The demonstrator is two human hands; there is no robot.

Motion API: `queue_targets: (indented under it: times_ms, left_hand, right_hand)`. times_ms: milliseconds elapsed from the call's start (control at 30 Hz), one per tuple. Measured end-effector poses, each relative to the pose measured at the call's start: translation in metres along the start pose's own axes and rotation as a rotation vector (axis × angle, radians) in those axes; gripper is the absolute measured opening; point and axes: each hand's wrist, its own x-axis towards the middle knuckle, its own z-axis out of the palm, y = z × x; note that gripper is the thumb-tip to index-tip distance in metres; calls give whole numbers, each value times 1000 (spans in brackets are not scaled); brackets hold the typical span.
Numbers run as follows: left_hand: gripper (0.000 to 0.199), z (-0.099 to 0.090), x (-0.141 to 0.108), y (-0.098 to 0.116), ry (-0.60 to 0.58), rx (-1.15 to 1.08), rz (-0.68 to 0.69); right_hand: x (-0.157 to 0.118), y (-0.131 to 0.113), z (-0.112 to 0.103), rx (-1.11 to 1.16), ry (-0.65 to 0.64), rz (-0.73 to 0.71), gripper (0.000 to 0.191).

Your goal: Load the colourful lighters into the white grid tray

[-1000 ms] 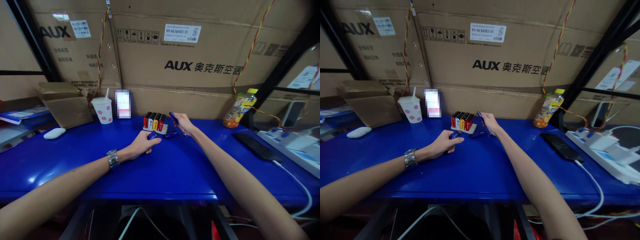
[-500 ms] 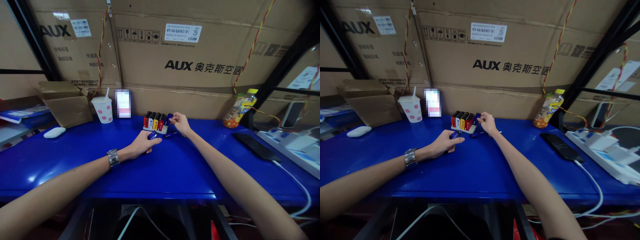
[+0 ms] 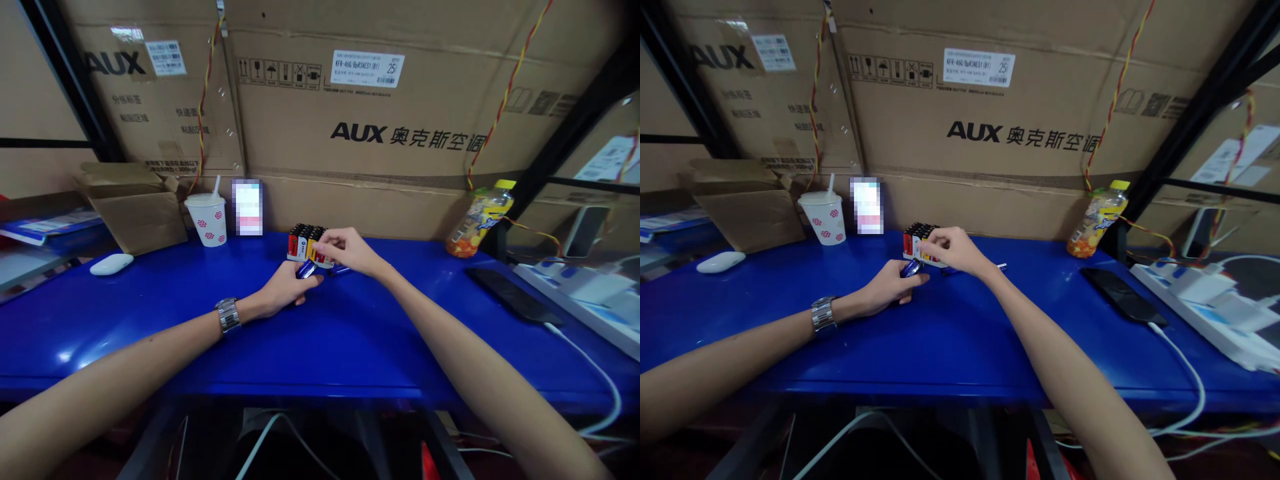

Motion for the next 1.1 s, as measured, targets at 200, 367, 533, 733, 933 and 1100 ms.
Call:
queue_targets:
  times_ms: [200,367,533,733,933,1100]
  left_hand:
    - [12,-2,3,-3,47,119,100]
    - [15,-8,3,-4,165,349,187]
    - [9,-22,4,-1,286,826,335]
    - [28,-32,3,-4,335,1310,236]
    - [38,-33,1,-10,227,1388,101]
    - [31,-36,4,-11,204,1356,135]
  right_hand:
    - [1,-15,1,178,-279,52,34]
    - [-4,26,-35,278,84,136,35]
    - [-10,73,-48,149,296,233,33]
    - [-3,76,-24,-93,207,210,18]
    - [-2,56,-14,-344,200,66,29]
    - [-5,47,-17,-496,216,80,28]
